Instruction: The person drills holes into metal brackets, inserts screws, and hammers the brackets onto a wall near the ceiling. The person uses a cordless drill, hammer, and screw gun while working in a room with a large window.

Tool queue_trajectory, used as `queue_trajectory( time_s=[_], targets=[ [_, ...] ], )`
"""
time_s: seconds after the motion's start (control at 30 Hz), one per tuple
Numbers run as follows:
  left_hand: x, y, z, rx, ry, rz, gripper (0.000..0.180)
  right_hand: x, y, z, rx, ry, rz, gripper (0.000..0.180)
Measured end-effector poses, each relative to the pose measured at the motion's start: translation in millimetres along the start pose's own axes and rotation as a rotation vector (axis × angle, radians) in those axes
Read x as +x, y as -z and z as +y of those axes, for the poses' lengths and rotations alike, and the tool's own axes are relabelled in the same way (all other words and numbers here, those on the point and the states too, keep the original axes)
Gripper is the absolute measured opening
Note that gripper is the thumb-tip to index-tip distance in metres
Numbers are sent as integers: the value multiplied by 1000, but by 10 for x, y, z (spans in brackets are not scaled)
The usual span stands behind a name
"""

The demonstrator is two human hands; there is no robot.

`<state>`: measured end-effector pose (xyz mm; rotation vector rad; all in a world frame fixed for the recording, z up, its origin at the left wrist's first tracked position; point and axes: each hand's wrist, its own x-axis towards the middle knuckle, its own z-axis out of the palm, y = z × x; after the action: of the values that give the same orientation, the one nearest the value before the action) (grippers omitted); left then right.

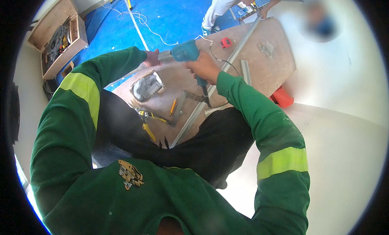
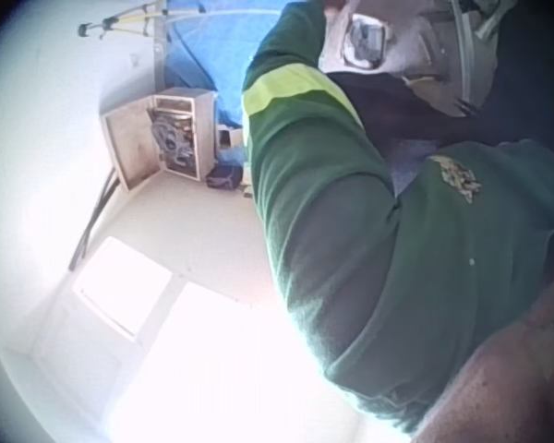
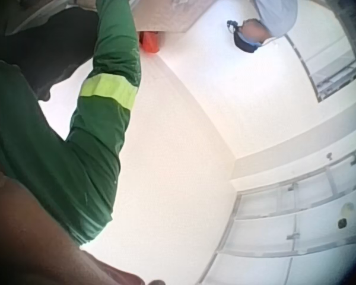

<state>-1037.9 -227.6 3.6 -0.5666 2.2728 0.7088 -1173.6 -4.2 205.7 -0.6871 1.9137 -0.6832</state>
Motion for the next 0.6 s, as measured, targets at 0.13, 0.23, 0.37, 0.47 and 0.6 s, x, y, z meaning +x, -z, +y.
queue_trajectory(
  time_s=[0.13, 0.23, 0.37, 0.47, 0.6],
  targets=[
    [-11, 8, 9, 9, 5, 10, 96, -15, -10, -15, 1, -1, -7, 53],
    [-5, 12, 5, 29, -5, 13, 97, 0, -21, 15, -13, 3, -15, 51],
    [11, 32, -17, 11, 2, -26, 101, 43, -21, 81, -58, 31, -27, 49],
    [44, 58, -31, 15, -1, -35, 104, 60, -12, 105, -96, 51, -63, 49],
    [105, 32, -59, 10, 8, -38, 106, 4, 61, 52, -67, 57, -29, 43]
  ],
)
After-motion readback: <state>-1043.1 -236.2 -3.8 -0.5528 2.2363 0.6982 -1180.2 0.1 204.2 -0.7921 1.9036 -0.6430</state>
